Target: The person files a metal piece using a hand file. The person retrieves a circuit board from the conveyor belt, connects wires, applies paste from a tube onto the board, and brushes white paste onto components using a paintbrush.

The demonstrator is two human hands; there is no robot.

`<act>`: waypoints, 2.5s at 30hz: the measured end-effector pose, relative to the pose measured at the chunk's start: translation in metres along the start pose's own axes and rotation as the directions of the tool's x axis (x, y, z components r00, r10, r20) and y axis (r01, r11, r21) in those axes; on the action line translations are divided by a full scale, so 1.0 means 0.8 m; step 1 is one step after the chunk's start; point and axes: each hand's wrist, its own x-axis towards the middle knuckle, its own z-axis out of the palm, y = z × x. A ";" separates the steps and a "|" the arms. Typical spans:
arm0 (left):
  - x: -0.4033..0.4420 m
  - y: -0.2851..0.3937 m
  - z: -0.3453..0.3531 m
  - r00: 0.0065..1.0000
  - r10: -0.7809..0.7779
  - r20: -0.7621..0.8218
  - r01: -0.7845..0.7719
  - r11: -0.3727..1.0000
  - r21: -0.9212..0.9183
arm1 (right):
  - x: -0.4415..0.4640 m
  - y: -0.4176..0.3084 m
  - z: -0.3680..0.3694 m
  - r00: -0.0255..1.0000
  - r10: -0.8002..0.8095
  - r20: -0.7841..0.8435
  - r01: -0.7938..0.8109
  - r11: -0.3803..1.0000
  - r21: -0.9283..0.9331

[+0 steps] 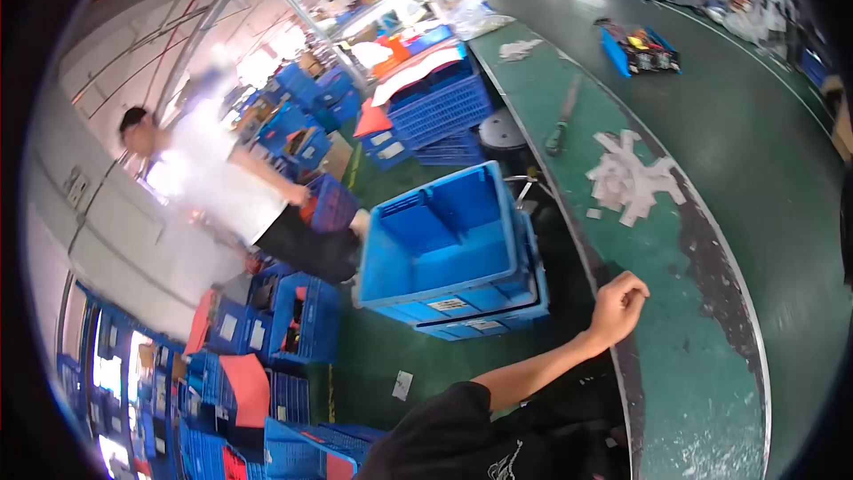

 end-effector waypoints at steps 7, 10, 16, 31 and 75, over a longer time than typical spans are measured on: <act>0.004 0.010 -0.003 0.993 0.040 0.109 -0.037 0.999 -0.033 | 0.106 -0.065 -0.034 0.824 0.029 -0.567 -0.002 0.999 0.049; 0.005 0.002 -0.006 0.989 0.071 0.130 -0.073 0.997 0.008 | 0.107 -0.026 -0.025 0.722 0.181 -0.667 -0.143 0.983 0.112; 0.002 -0.005 -0.011 0.990 0.017 0.143 -0.014 1.000 -0.018 | 0.113 -0.031 -0.006 0.744 0.236 -0.625 -0.163 0.971 0.172; 0.000 -0.020 -0.008 0.998 -0.033 -0.045 0.029 0.995 -0.095 | 0.120 -0.032 -0.008 0.714 0.306 -0.629 -0.192 0.950 0.245; 0.219 -0.135 -0.055 0.992 0.124 0.001 -0.117 0.936 0.331 | 0.115 -0.023 -0.006 0.743 -0.035 -0.669 0.073 0.997 0.029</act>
